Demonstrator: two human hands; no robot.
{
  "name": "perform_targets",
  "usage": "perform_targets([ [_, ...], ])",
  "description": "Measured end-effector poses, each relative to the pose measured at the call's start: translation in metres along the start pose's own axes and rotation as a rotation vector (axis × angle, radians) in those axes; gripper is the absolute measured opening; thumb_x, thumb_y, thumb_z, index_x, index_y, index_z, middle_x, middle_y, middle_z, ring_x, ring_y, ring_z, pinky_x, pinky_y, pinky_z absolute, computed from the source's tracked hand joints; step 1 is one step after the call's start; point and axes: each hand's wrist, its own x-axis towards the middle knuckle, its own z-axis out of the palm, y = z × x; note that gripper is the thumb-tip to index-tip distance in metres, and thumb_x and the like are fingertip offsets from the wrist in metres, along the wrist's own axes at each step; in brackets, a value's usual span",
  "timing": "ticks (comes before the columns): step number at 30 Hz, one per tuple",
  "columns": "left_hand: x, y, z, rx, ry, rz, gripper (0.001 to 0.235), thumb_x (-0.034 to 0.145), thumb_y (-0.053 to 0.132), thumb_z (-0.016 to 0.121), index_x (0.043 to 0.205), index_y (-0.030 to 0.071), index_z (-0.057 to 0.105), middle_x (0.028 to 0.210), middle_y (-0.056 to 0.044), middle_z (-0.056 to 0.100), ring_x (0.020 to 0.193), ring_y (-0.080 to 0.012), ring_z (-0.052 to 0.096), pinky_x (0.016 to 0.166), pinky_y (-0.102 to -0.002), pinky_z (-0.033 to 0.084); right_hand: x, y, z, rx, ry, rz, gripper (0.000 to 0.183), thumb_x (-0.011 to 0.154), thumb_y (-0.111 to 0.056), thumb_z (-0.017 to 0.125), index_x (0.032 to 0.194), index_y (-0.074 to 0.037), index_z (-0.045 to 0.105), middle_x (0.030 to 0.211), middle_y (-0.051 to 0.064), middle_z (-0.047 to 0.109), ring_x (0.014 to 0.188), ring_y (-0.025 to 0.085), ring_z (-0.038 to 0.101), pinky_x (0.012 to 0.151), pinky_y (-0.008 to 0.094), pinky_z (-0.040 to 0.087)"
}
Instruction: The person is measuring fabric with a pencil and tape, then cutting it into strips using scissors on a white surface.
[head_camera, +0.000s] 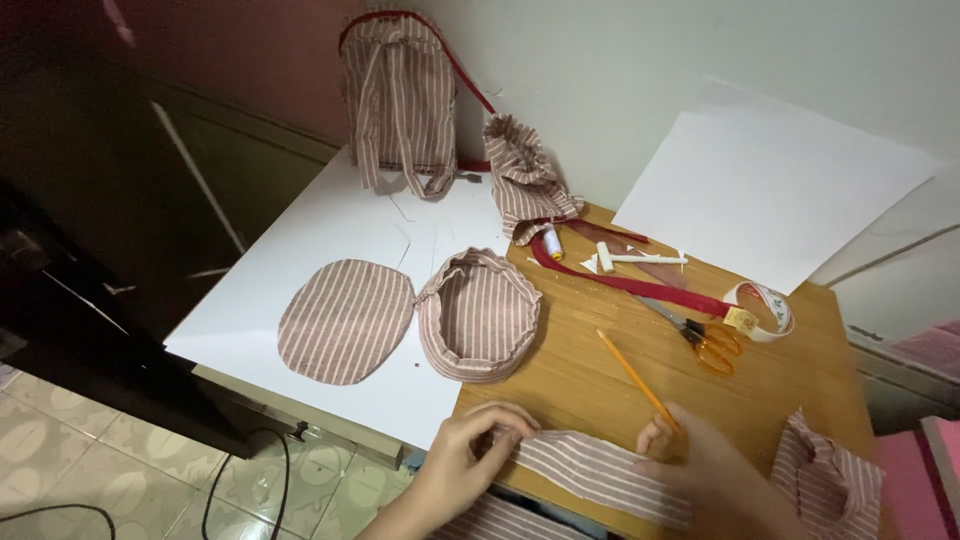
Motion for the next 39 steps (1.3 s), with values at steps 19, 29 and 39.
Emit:
perform_targets([
  [19, 0.005, -0.001, 0.002, 0.103, 0.101, -0.209, 0.022, 0.1, 0.005, 0.07, 0.12, 0.013, 0.075, 0.121, -0.003, 0.083, 0.112, -0.0187, 0.08, 0.099, -0.033, 0.062, -0.009, 0.015, 0.021, 0.284, 0.119, -0.09, 0.031, 0.083, 0.003, 0.088, 0.085, -0.008, 0.06, 0.08, 0.007, 0.077, 0.072, 0.018, 0.066, 0.073, 0.033, 0.05],
  [29, 0.004, -0.001, 0.002, 0.023, 0.04, -0.221, 0.028, 0.099, -0.004, 0.065, 0.122, 0.011, 0.069, 0.114, -0.005, 0.083, 0.11, -0.0175, 0.08, 0.1, -0.034, 0.063, -0.007, -0.007, 0.034, -0.076, 0.018, -0.235, 0.062, 0.074, -0.034, 0.103, 0.128, -0.029, 0.074, 0.132, -0.007, 0.082, 0.127, 0.013, 0.075, 0.113, 0.036, 0.054],
  [39, 0.005, 0.0, 0.002, -0.133, 0.055, -0.354, 0.032, 0.099, 0.012, 0.075, 0.131, 0.01, 0.073, 0.114, -0.006, 0.086, 0.104, -0.0149, 0.083, 0.096, -0.028, 0.067, -0.016, -0.05, 0.046, 0.1, 0.049, -0.154, 0.03, 0.083, -0.037, 0.091, 0.102, -0.016, 0.08, 0.094, -0.002, 0.084, 0.096, 0.014, 0.078, 0.105, 0.032, 0.055],
])
